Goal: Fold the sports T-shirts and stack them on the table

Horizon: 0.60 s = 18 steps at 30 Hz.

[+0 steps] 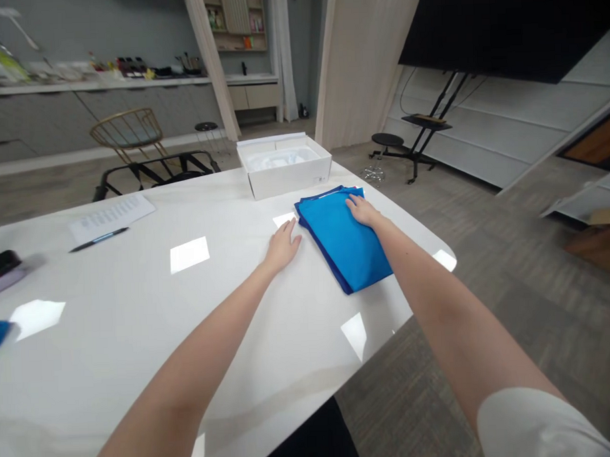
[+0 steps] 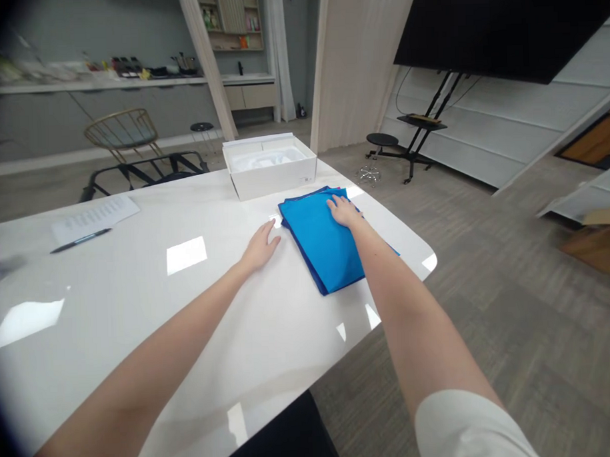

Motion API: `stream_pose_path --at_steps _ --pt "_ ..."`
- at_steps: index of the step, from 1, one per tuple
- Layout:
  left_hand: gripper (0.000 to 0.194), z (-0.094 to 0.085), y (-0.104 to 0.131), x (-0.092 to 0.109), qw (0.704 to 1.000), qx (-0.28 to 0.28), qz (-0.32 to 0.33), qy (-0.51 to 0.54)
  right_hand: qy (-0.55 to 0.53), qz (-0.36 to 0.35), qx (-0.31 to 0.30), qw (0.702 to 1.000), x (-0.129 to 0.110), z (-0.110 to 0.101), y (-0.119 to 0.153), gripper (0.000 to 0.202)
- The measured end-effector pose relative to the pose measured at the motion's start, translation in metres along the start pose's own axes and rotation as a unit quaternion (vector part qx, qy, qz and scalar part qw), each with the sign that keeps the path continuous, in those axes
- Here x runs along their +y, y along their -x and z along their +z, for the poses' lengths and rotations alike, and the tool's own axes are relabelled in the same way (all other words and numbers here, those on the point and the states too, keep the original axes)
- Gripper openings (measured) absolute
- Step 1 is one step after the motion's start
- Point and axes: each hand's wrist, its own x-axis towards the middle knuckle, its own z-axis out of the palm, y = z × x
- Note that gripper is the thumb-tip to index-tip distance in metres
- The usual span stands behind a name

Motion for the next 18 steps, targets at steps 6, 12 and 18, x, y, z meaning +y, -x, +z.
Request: stream_pose_path --at_steps 6,12,18 --pt "0.049 -0.052 0.061 -0.037 0.999 0.025 -0.011 0.042 0.065 -0.131 0.061 0.987 -0.077 0.022 0.038 0.055" --pt "0.041 -0.111 0.132 -0.07 0.996 0.068 -0.055 0.035 0.01 -0.304 0.031 0.952 -0.173 0.065 0.105 0.042" --pt "0.032 -0.171 0.215 -0.108 0.991 0.101 -0.084 0.003 -0.11 -0.398 -0.129 0.901 -0.279 0.147 0.179 0.026"
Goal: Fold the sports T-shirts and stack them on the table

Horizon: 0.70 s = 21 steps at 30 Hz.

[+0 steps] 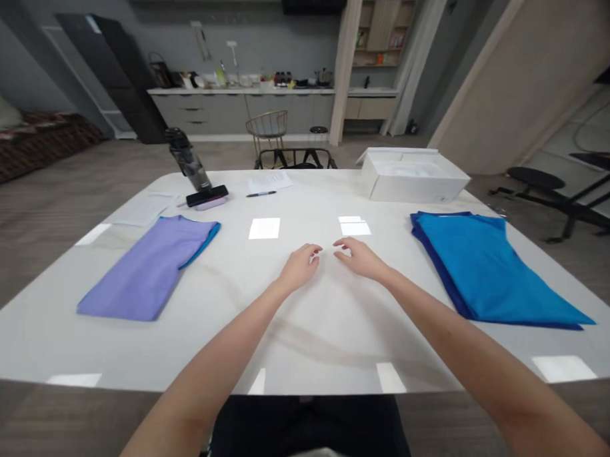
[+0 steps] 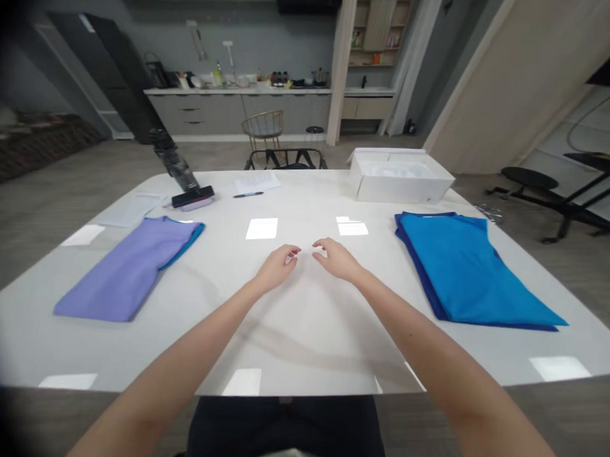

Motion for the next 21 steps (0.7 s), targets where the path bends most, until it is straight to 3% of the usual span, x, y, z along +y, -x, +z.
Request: stream_pose_path --at_steps 4,9,11,15,18,21 --pt "0.028 -0.049 0.039 -0.04 0.997 0.031 -0.053 -0.048 -0.023 -0.03 -0.035 0.999 -0.068 0.076 -0.038 0.025" --pt "0.026 -0.129 0.08 -0.084 0.979 0.081 -0.116 -0.148 -0.054 -0.052 -0.054 0.996 -0.148 0.138 -0.089 0.021" --pt "0.027 -0.168 0.094 -0.101 0.956 0.124 -0.158 -0.215 -0.081 -0.069 -0.066 0.992 -0.179 0.157 -0.107 0.019" --pt "0.034 -0.234 0.119 -0.142 0.879 0.198 -0.266 -0.342 -0.105 -0.095 -0.089 0.986 -0.229 0.191 -0.135 0.016" --pt "0.034 -0.258 0.132 -0.173 0.848 0.183 -0.333 -0.369 -0.118 -0.114 -0.1 0.981 -0.251 0.214 -0.146 0.015" --pt "0.032 -0.263 0.137 -0.193 0.849 0.133 -0.352 -0.371 -0.135 -0.121 -0.098 0.979 -0.258 0.231 -0.148 0.016"
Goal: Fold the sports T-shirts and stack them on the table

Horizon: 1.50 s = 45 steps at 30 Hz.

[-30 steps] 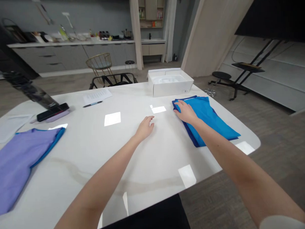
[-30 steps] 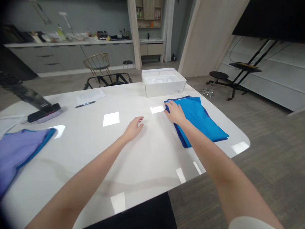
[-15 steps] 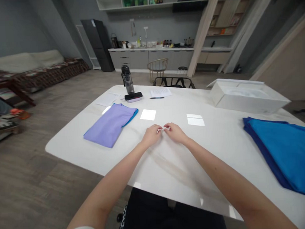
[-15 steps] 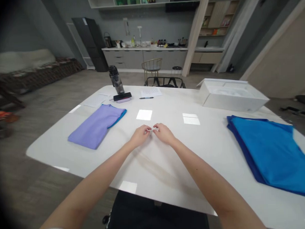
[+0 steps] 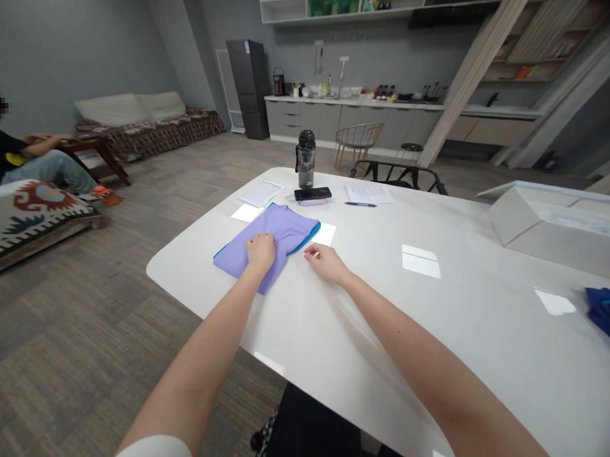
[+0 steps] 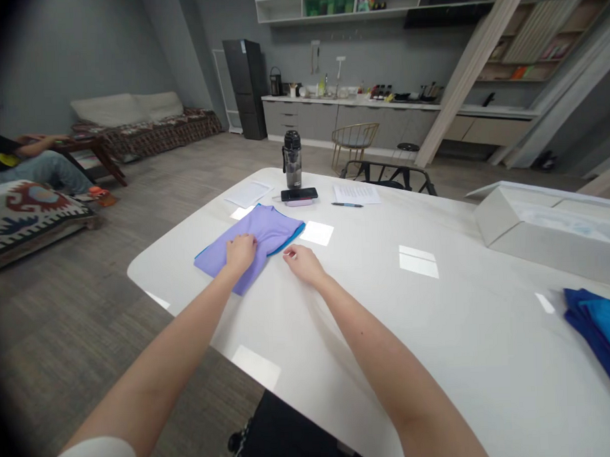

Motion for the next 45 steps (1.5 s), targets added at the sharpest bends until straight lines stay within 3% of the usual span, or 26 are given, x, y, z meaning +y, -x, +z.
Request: stream_pose_path --at_steps 7,12,15,19,22,25,30,34,37,40,45 --pt "0.035 0.007 -0.001 -0.004 1.0 -0.009 0.02 -0.016 0.025 -0.007 0.004 1.0 -0.009 0.022 -0.012 0.016" --pt "0.03 -0.003 0.012 0.0 0.993 0.037 0.042 0.102 0.005 -0.061 0.042 0.997 -0.028 0.038 -0.033 0.037" --pt "0.028 -0.012 0.025 0.009 0.98 0.051 0.091 0.172 0.007 -0.092 0.034 0.995 -0.036 0.036 -0.035 0.028" --pt "0.024 -0.021 0.041 0.026 0.962 0.081 0.136 0.22 0.015 -0.1 0.074 0.992 -0.037 0.005 -0.014 0.022" --pt "0.021 -0.02 0.05 0.04 0.957 0.107 0.162 0.217 0.023 -0.093 0.104 0.99 -0.029 -0.034 0.017 0.021" --pt "0.033 -0.015 0.057 0.059 0.958 0.11 0.19 0.184 0.035 -0.08 0.137 0.987 -0.015 -0.078 0.058 0.02" --pt "0.031 -0.005 0.067 0.116 0.972 0.083 0.184 0.119 0.03 -0.005 0.211 0.977 0.013 -0.154 0.135 0.022" --pt "0.035 0.007 0.075 0.182 0.976 0.049 0.184 0.101 -0.01 0.043 0.287 0.957 0.036 -0.202 0.197 0.022" --pt "0.039 0.023 0.082 0.235 0.971 0.011 0.206 0.12 -0.03 0.061 0.303 0.951 0.051 -0.225 0.241 0.02" --pt "0.036 0.041 0.09 0.287 0.961 -0.032 0.223 0.159 -0.027 0.091 0.268 0.959 0.059 -0.239 0.281 0.02" --pt "0.04 0.065 0.108 0.361 0.9 -0.103 0.349 0.241 -0.007 0.144 0.075 0.987 0.07 -0.244 0.323 0.027"
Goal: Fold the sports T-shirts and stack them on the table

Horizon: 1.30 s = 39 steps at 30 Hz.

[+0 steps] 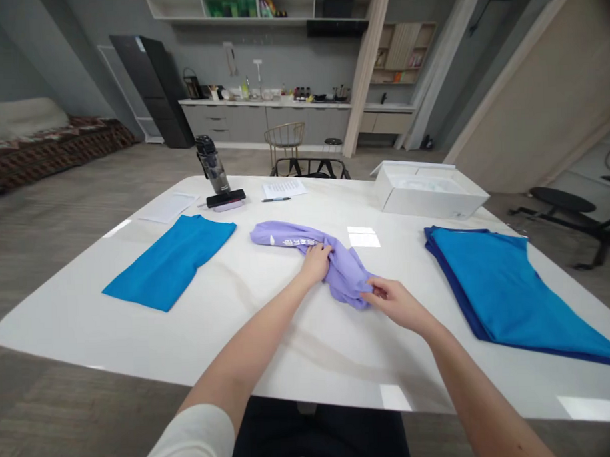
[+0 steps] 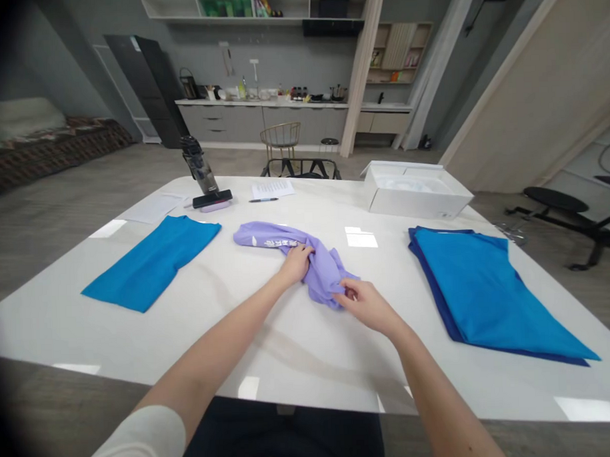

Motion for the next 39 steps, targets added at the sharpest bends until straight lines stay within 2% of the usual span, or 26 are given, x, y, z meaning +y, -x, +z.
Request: stream_pose_path --at_steps 2,4,6,7,10,13,16,18,20,21,23,26,28,30,32,34,35,36,38,39 --pt "0.043 0.013 -0.005 0.013 0.998 -0.027 0.058 0.022 0.013 0.026 -0.022 0.999 0.012 0.001 0.004 0.033" --pt "0.044 0.019 -0.005 0.02 0.994 -0.051 0.094 0.038 0.018 0.058 0.042 0.997 0.026 0.003 0.002 0.036" --pt "0.045 0.018 0.0 0.022 0.99 -0.066 0.112 0.052 0.021 0.082 0.131 0.988 0.04 0.009 -0.005 0.033" --pt "0.045 0.017 0.003 0.021 0.989 -0.07 0.117 0.058 0.029 0.087 0.158 0.983 0.046 0.012 -0.01 0.032" --pt "0.044 0.007 0.014 0.019 0.987 -0.066 0.125 0.07 0.082 0.079 0.156 0.981 0.052 0.027 -0.026 0.034" --pt "0.037 -0.004 0.026 0.023 0.994 -0.01 0.082 0.071 0.142 0.081 0.103 0.981 0.041 0.044 -0.039 0.015" --pt "0.033 -0.013 0.033 0.031 0.993 0.054 -0.012 0.1 0.144 0.063 0.087 0.984 0.018 0.063 -0.044 0.007" --pt "0.038 -0.02 0.034 0.033 0.987 0.052 -0.073 0.135 0.131 0.016 0.1 0.986 0.002 0.075 -0.041 0.009" --pt "0.024 -0.029 0.034 0.029 0.978 0.023 -0.108 0.177 0.102 -0.046 0.083 0.99 -0.012 0.085 -0.036 0.011" --pt "0.015 -0.034 0.033 0.024 0.972 0.018 -0.114 0.203 0.077 -0.074 0.06 0.992 -0.017 0.089 -0.034 0.012" --pt "0.011 -0.044 0.035 0.009 0.956 0.048 -0.12 0.263 0.021 -0.098 0.018 0.995 -0.024 0.092 -0.031 0.015" --pt "0.013 -0.052 0.044 -0.023 0.906 0.175 -0.171 0.345 -0.02 -0.059 0.027 0.998 -0.024 0.087 -0.038 0.025" --pt "0.013 -0.054 0.055 -0.049 0.857 0.258 -0.239 0.377 0.011 -0.017 0.058 0.998 -0.02 0.081 -0.049 0.025" --pt "0.012 -0.054 0.067 -0.075 0.809 0.319 -0.311 0.383 0.069 0.01 0.062 0.996 -0.017 0.076 -0.062 0.028" --pt "0.01 -0.057 0.079 -0.098 0.78 0.353 -0.366 0.364 0.124 0.019 0.035 0.992 -0.016 0.077 -0.071 0.035" --pt "0.009 -0.066 0.089 -0.111 0.767 0.376 -0.394 0.34 0.147 0.02 -0.014 0.989 -0.02 0.084 -0.079 0.041" --pt "0.009 -0.072 0.093 -0.114 0.776 0.388 -0.385 0.314 0.146 0.017 -0.043 0.988 -0.023 0.088 -0.082 0.041" --pt "0.012 -0.079 0.096 -0.113 0.801 0.396 -0.357 0.272 0.14 0.012 -0.068 0.988 -0.026 0.092 -0.087 0.038" --pt "0.02 -0.092 0.097 -0.102 0.884 0.369 -0.248 0.145 0.129 0.005 -0.083 0.988 -0.032 0.099 -0.098 0.03" --pt "0.023 -0.097 0.095 -0.093 0.927 0.325 -0.175 0.068 0.131 0.007 -0.067 0.989 -0.034 0.102 -0.105 0.026"
